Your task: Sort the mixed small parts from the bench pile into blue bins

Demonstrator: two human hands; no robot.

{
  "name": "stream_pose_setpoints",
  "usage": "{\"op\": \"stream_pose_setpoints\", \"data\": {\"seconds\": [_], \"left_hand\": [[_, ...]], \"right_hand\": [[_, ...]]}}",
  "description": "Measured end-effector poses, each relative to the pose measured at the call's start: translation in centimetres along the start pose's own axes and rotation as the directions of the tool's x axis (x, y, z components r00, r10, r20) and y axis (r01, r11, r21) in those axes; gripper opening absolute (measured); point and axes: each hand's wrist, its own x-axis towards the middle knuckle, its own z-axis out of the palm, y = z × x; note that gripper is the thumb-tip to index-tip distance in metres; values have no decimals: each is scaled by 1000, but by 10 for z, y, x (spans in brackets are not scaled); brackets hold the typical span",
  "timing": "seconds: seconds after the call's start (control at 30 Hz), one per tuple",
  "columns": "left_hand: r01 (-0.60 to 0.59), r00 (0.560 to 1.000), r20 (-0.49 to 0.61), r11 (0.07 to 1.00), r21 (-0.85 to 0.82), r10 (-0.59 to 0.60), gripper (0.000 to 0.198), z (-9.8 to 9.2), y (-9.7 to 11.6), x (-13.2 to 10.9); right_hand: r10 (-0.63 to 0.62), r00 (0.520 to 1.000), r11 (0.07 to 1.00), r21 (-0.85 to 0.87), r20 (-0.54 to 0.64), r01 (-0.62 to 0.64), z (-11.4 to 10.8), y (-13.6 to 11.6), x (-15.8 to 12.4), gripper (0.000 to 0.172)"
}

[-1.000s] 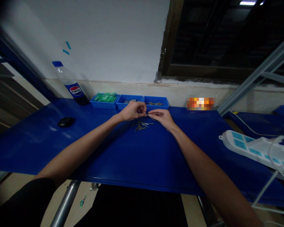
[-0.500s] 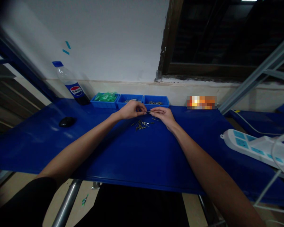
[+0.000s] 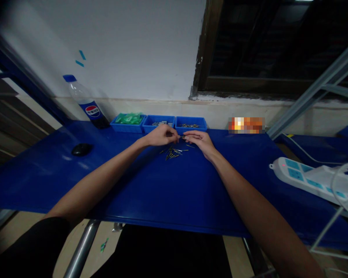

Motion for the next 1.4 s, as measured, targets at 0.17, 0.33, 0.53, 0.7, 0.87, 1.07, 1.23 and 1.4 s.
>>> {"op": "stream_pose_setpoints", "data": {"seconds": [0.17, 0.33, 0.53, 0.7, 0.87, 1.07, 1.23, 1.4], "left_hand": [[55, 998, -12, 995, -85, -56, 26, 0, -6, 2], [65, 997, 30, 998, -23, -64, 29, 3, -6, 2], [98, 994, -89, 918, 383, -69, 34, 9, -5, -1], [-246, 967, 145, 911, 332, 208, 41, 26, -7, 2], [-257, 959, 213, 895, 366, 188, 41, 34, -3, 1], [-106, 989, 141, 840, 532, 36, 25, 24, 6, -2], [-32, 993, 110, 784, 620, -46, 19, 20, 14, -3], [11, 990, 101, 787, 617, -94, 22, 20, 17, -5]], "right_hand": [[5, 1000, 1000, 18, 15, -5, 0, -1, -1, 28], [-2, 1000, 1000, 26, -18, 3, -2, 3, 0, 28], [-9, 994, 996, 87, -110, 19, -1, 2, 1, 41], [-36, 996, 986, 159, -84, 50, -2, -1, 0, 62], [-19, 994, 988, 150, -111, 36, -4, 1, 1, 46], [-1, 994, 983, 184, -109, 21, -5, 1, 2, 36], [4, 994, 986, 168, -110, 14, -5, 1, 2, 35], [16, 994, 987, 163, -112, 2, -5, 0, 1, 36]]}}
